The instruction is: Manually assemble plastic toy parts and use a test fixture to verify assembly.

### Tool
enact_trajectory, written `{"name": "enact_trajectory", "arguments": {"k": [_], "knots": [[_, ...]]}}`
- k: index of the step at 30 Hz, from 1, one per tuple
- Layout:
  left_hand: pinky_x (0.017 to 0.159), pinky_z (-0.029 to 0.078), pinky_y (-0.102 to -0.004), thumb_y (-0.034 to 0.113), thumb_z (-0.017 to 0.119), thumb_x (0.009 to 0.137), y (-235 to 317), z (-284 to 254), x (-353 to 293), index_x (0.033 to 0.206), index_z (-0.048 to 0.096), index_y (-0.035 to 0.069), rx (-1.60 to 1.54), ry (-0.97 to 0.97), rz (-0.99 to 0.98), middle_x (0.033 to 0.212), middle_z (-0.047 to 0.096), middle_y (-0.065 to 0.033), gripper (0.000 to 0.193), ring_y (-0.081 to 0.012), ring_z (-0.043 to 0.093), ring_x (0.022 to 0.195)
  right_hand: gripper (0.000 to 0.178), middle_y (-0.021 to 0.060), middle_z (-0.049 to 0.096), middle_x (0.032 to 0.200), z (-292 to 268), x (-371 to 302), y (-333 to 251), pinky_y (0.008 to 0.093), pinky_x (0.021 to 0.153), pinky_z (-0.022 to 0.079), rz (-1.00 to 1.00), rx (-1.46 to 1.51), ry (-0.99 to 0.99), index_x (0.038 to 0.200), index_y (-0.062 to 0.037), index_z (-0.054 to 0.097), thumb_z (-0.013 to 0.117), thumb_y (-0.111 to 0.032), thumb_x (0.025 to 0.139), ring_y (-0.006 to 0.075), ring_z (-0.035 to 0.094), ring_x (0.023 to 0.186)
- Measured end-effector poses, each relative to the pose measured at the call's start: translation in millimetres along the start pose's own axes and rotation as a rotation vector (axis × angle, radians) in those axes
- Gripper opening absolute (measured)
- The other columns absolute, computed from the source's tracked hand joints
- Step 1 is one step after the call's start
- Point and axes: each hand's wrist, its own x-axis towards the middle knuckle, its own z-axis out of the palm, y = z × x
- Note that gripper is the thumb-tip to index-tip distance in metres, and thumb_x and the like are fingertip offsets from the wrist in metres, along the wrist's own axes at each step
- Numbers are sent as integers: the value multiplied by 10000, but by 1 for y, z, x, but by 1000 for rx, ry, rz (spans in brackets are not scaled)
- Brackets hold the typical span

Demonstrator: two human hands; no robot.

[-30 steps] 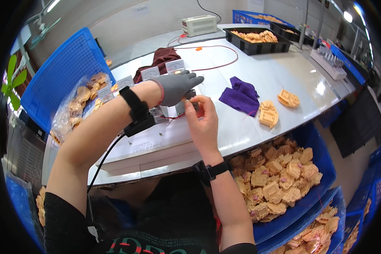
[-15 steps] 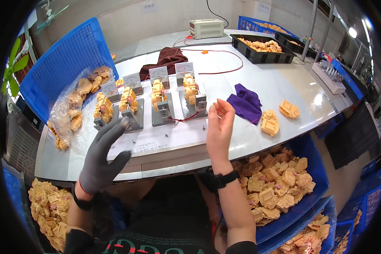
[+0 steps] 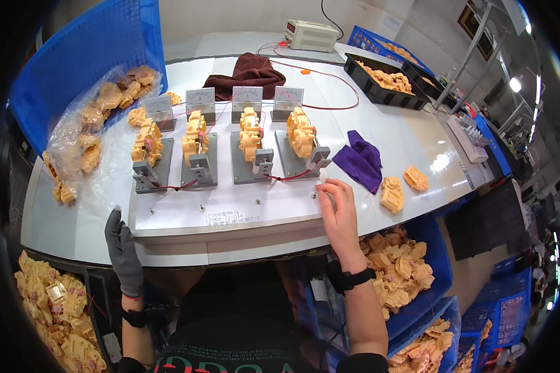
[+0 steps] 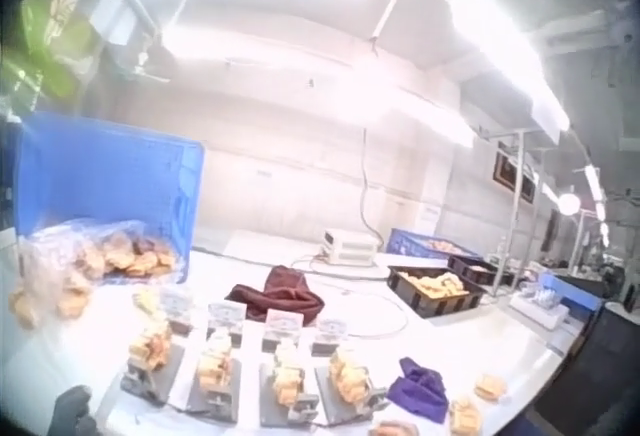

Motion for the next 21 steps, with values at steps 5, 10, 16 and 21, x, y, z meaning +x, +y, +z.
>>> {"name": "enact_trajectory", "arguments": {"k": [5, 10, 16, 21], "knots": [[1124, 351, -363, 114, 394, 1044, -13, -1, -4, 1406, 465, -32, 0, -104, -28, 1431, 507, -154, 396, -252, 471, 1332, 179, 131, 526, 1253, 0, 0, -1, 356, 1038, 398, 37, -16, -35, 1095, -46, 645, 539, -153, 999, 270, 511, 1209], [1120, 351, -364, 145, 361, 1056, -7, 2, -5, 1418, 443, -55, -53, -107, -77, 1434, 505, -173, 421, -262, 473, 1332, 208, 127, 515, 1280, 5, -1, 1, 338, 1033, 405, 70, 37, -7, 1109, -41, 645, 507, -171, 1023, 250, 501, 1224], [1118, 350, -366, 148, 346, 1060, -10, 7, -6, 1437, 420, -49, -98, -115, -52, 1440, 495, -170, 431, -255, 464, 1335, 220, 125, 515, 1280, 3, -3, -1, 330, 1029, 412, 89, 11, 18, 1113, -35, 650, 497, -169, 1030, 237, 503, 1223], [1119, 348, -370, 164, 351, 1066, -15, 5, -7, 1440, 408, -58, -79, -100, -31, 1451, 479, -179, 439, -263, 456, 1341, 235, 121, 517, 1276, 9, -3, -2, 316, 999, 432, 81, 73, 20, 1112, -25, 649, 489, -179, 1035, 222, 526, 1178]]}}
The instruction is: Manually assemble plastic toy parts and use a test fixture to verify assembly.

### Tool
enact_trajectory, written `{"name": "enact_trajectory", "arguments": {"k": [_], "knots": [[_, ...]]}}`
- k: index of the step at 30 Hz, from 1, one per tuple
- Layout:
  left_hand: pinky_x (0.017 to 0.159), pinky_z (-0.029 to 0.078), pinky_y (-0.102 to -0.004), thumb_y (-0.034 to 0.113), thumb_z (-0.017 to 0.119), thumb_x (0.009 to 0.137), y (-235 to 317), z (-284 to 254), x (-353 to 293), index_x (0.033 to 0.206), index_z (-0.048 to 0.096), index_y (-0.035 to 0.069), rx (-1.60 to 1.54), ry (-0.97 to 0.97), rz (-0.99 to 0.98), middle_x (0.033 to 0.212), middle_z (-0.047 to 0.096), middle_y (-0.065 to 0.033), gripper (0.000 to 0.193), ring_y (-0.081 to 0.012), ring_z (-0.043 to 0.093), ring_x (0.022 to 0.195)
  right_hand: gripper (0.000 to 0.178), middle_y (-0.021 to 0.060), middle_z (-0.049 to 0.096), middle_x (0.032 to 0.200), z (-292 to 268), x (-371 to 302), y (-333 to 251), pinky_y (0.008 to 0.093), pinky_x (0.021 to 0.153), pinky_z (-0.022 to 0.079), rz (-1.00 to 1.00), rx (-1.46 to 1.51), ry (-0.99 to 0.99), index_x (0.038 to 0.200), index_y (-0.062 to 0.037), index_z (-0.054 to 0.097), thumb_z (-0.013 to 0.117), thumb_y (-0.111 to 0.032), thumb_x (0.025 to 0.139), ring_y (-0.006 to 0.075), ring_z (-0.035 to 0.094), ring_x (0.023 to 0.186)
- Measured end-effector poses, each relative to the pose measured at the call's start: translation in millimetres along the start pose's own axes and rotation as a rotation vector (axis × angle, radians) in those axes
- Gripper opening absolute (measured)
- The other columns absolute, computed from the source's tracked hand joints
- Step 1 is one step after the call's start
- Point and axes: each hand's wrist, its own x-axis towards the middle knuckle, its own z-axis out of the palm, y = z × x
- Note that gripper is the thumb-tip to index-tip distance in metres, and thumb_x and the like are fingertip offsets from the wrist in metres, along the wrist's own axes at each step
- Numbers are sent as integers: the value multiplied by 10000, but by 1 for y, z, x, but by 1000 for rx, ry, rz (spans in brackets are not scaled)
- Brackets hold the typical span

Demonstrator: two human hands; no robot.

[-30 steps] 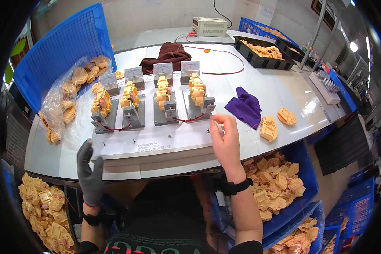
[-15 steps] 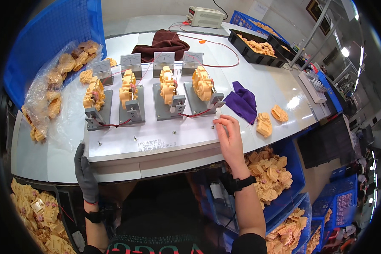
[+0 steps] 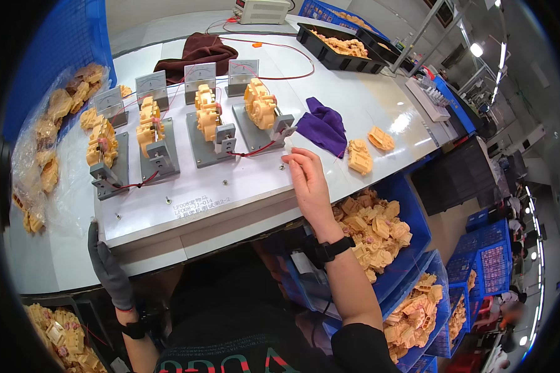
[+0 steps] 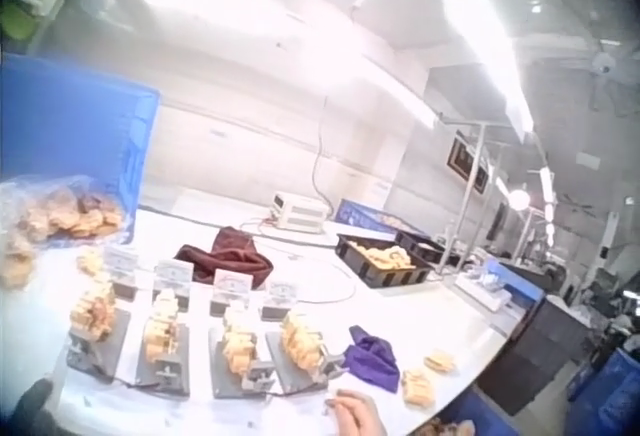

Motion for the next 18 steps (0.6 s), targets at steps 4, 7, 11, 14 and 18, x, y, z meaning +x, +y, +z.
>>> {"name": "enact_trajectory", "arguments": {"k": [4, 7, 11, 14, 18], "knots": [[1117, 349, -366, 170, 353, 1069, -5, 0, -1, 1437, 412, -59, 11, 9, 45, 1452, 481, -179, 438, -262, 456, 1343, 241, 118, 516, 1277, -1, 0, 1, 315, 1003, 429, -4, -22, -4, 1116, -24, 650, 479, -175, 1039, 218, 524, 1183], [1112, 353, -364, 168, 355, 1069, -3, 0, 0, 1437, 417, -55, 45, 6, 63, 1449, 485, -177, 435, -262, 459, 1342, 247, 117, 514, 1281, -4, 0, 1, 319, 1018, 421, 0, -29, -7, 1125, -25, 650, 475, -177, 1039, 224, 514, 1205], [1107, 358, -357, 150, 364, 1062, -2, 2, 0, 1426, 437, -49, 47, 13, 51, 1429, 508, -174, 422, -264, 475, 1333, 254, 119, 514, 1284, -4, -1, 1, 325, 1032, 412, -1, -15, -15, 1129, -25, 651, 473, -182, 1039, 230, 506, 1221], [1106, 359, -355, 137, 374, 1053, 1, 2, 1, 1413, 454, -50, 71, 27, 52, 1412, 525, -178, 413, -268, 486, 1324, 255, 120, 514, 1289, -4, -1, 2, 330, 1038, 409, 10, -19, -20, 1125, -23, 653, 473, -180, 1037, 232, 506, 1223], [1103, 364, -360, 138, 389, 1052, 7, 0, 1, 1404, 462, -46, 108, 16, 78, 1400, 533, -179, 404, -273, 493, 1314, 259, 122, 519, 1288, -3, 0, 4, 333, 1050, 398, -14, -43, -22, 1123, -18, 651, 472, -183, 1037, 238, 507, 1223]]}}
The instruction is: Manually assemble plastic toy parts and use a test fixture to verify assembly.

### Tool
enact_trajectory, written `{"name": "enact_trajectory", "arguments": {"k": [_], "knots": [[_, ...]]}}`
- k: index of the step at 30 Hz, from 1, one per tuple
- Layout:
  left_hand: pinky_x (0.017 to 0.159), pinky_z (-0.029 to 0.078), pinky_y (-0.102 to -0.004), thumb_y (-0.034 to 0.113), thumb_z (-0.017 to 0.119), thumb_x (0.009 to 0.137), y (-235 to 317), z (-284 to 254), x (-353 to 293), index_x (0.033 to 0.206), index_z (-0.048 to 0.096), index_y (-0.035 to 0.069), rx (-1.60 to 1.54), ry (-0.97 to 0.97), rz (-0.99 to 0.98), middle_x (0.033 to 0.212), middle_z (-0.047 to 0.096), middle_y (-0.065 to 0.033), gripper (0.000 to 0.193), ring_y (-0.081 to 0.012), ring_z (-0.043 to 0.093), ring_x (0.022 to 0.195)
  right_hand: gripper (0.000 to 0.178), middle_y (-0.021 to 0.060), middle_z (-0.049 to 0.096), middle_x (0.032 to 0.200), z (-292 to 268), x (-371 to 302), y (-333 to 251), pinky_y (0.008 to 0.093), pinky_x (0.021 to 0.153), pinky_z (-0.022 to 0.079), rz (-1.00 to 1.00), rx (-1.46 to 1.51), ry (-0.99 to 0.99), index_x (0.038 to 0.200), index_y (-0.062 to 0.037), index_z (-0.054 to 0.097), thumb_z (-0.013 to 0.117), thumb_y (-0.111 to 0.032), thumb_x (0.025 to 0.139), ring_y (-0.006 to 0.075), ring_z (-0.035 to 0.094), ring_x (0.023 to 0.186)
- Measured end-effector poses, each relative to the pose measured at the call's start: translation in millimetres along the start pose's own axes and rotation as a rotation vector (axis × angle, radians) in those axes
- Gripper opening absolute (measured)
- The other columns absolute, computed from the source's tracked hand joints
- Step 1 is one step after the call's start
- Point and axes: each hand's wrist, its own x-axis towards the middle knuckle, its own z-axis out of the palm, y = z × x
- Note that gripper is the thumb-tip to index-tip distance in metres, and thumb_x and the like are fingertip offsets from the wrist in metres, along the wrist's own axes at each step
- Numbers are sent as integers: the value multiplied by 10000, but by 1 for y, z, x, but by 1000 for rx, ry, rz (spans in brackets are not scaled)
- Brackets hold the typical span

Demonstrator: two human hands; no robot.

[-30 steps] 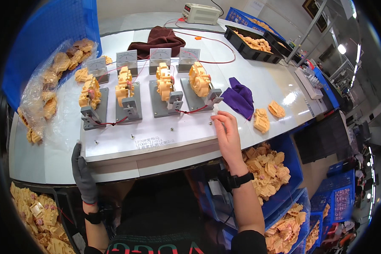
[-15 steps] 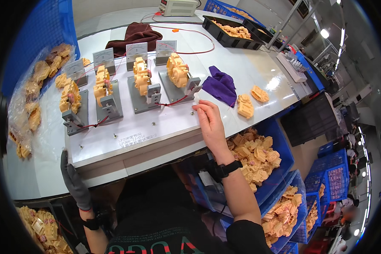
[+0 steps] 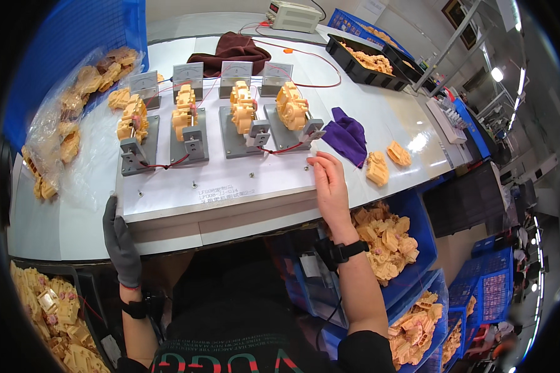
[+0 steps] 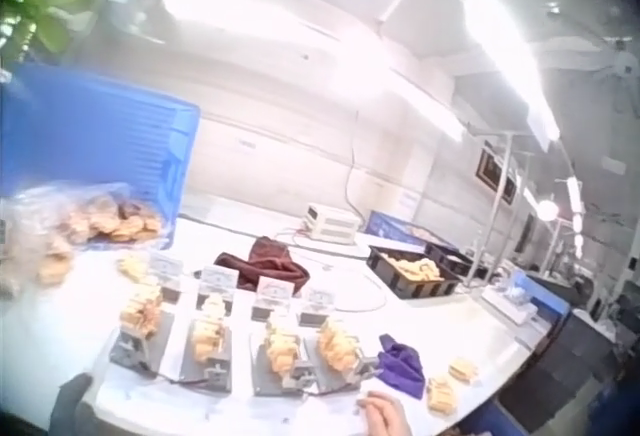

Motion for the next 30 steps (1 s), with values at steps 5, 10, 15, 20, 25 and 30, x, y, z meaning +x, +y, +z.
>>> {"name": "enact_trajectory", "arguments": {"k": [5, 10, 15, 20, 25, 30], "knots": [[1053, 411, -347, 151, 433, 1047, 0, 3, 0, 1369, 490, -50, 3, 9, 18, 1355, 556, -177, 383, -276, 535, 1252, 264, 121, 541, 1271, -2, -1, 3, 334, 1060, 385, -11, -46, 18, 1120, -16, 651, 466, -186, 1038, 244, 506, 1226], [950, 476, -331, 132, 474, 1030, 5, 5, 2, 1342, 519, -35, 45, 65, 49, 1287, 592, -164, 357, -256, 591, 1141, 278, 119, 542, 1279, 0, 0, 6, 331, 1067, 378, -27, -22, 0, 1127, -12, 648, 458, -195, 1043, 240, 506, 1228], [935, 493, -358, 117, 517, 985, 8, 9, 7, 1284, 545, -12, 135, 138, 141, 1214, 618, -196, 327, -330, 624, 1092, 306, 120, 540, 1296, 0, 1, 8, 328, 1073, 371, -10, -51, 11, 1135, -5, 647, 433, -210, 1056, 235, 502, 1237], [901, 515, -393, 117, 581, 945, 8, 9, 6, 1260, 559, 26, 151, 184, 201, 1177, 631, -192, 328, -363, 633, 1065, 319, 126, 543, 1294, 1, 2, 17, 324, 1076, 367, -24, -25, 9, 1148, 17, 632, 421, -205, 1061, 230, 502, 1235], [843, 533, -409, 164, 633, 907, 13, 13, 8, 1264, 551, 84, 180, 215, 223, 1147, 637, -156, 375, -357, 636, 1022, 336, 121, 547, 1295, -9, 1, 28, 329, 1077, 366, 5, -15, 1, 1174, 30, 612, 407, -215, 1072, 221, 504, 1224], [852, 526, -407, 146, 593, 930, 15, 4, 3, 1275, 544, 61, 177, 166, 133, 1184, 623, -177, 359, -370, 628, 1033, 342, 110, 562, 1279, -4, 2, 21, 332, 1080, 361, -46, -90, -16, 1201, 25, 597, 399, -224, 1076, 218, 509, 1214]]}}
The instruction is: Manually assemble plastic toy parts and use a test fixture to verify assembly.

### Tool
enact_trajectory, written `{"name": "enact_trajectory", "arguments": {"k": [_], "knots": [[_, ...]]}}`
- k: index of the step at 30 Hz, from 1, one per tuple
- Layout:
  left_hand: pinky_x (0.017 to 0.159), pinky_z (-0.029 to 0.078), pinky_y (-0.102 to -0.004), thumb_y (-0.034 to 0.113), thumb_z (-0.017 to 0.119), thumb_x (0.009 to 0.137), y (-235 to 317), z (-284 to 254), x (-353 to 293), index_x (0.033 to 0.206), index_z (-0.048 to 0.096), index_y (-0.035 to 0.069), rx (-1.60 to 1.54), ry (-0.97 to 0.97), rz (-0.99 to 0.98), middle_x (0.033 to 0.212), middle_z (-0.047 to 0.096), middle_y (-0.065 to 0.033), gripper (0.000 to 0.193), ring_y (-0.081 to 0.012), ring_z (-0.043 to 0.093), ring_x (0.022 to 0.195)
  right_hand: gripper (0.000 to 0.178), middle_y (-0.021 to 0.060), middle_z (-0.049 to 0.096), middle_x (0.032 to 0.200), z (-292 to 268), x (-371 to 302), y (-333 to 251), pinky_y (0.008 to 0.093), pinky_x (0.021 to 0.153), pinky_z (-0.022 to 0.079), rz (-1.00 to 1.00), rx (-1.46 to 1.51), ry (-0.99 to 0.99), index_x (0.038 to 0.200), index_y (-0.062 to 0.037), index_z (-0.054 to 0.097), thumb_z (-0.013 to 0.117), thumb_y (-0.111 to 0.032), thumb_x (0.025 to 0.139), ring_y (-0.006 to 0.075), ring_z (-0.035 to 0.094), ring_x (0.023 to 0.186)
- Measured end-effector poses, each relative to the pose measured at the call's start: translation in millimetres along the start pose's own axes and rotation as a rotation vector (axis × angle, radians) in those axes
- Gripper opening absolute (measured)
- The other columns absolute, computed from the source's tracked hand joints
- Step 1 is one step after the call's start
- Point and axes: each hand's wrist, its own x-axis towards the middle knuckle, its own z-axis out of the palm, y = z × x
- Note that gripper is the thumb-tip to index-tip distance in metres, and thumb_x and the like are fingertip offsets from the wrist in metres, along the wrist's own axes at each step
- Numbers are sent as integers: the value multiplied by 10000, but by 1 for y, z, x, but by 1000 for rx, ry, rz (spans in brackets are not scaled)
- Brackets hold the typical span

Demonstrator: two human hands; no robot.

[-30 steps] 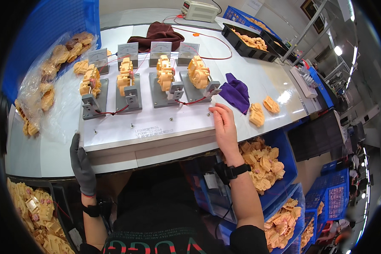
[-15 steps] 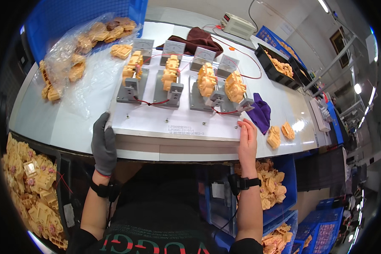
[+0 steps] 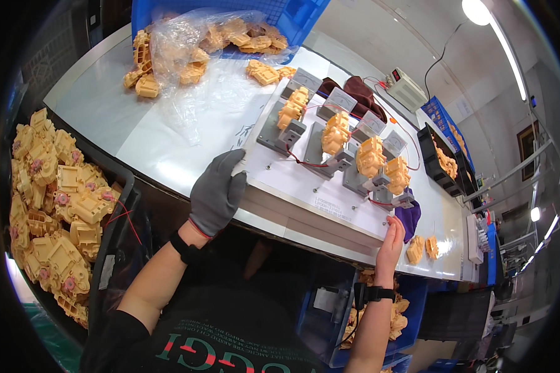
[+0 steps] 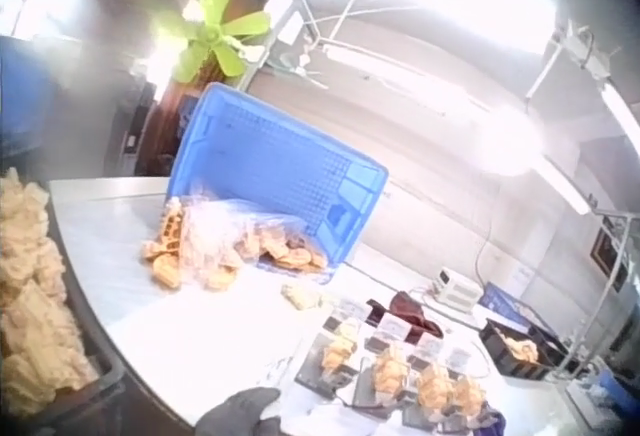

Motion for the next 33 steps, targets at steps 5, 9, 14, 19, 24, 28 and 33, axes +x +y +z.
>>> {"name": "enact_trajectory", "arguments": {"k": [5, 9, 14, 19, 24, 28, 33], "knots": [[826, 530, -413, 158, 616, 909, -3, 2, 5, 1298, 530, 85, -18, -18, 2, 1188, 624, -163, 405, -365, 631, 1010, 326, 107, 590, 1250, -4, 6, 4, 332, 1080, 361, 21, -30, -6, 1221, 21, 582, 404, -208, 1072, 224, 517, 1207], [842, 533, -416, 161, 642, 894, -9, 2, 2, 1283, 551, 80, -30, 59, 21, 1182, 632, -164, 408, -360, 631, 1017, 317, 109, 596, 1240, 0, 11, 9, 333, 1084, 354, -5, -87, -34, 1225, 12, 582, 411, -205, 1069, 225, 518, 1204], [840, 531, -432, 212, 669, 883, -8, 4, -1, 1274, 567, 74, -27, 52, -52, 1153, 645, -172, 427, -358, 633, 1003, 355, 115, 582, 1259, -7, 10, 18, 330, 1093, 339, 14, -45, -41, 1266, 22, 549, 390, -235, 1079, 225, 518, 1204], [821, 520, -446, 214, 647, 900, -4, 13, -4, 1291, 519, 43, -58, -10, -67, 1136, 631, -194, 446, -368, 624, 975, 431, 123, 538, 1351, -25, 16, 51, 344, 1105, 340, 13, -92, -66, 1362, -1, 500, 402, -308, 1076, 232, 505, 1246], [764, 509, -451, 264, 600, 924, -4, 8, -12, 1282, 508, 22, 8, -6, -88, 1068, 620, -184, 442, -357, 619, 901, 301, 176, 622, 1242, -15, 6, 2, 381, 953, 501, -320, -698, -77, 1290, 7, 580, 466, -126, 1045, 314, 611, 1112], [828, 515, -443, 255, 624, 921, -6, 4, -15, 1329, 504, 49, 17, -69, -102, 1192, 610, -197, 472, -363, 622, 977, 297, 157, 635, 1207, -13, 8, 18, 355, 977, 477, -216, -382, -32, 1281, -21, 589, 454, -166, 1061, 289, 598, 1136], [919, 503, -431, 256, 648, 899, -2, 19, -2, 1311, 553, 69, -1, -92, -130, 1241, 611, -165, 462, -357, 619, 1059, 317, 168, 648, 1210, -40, 5, -1, 337, 957, 483, -302, -568, -114, 1301, -86, 597, 512, -252, 1044, 279, 612, 1140]]}}
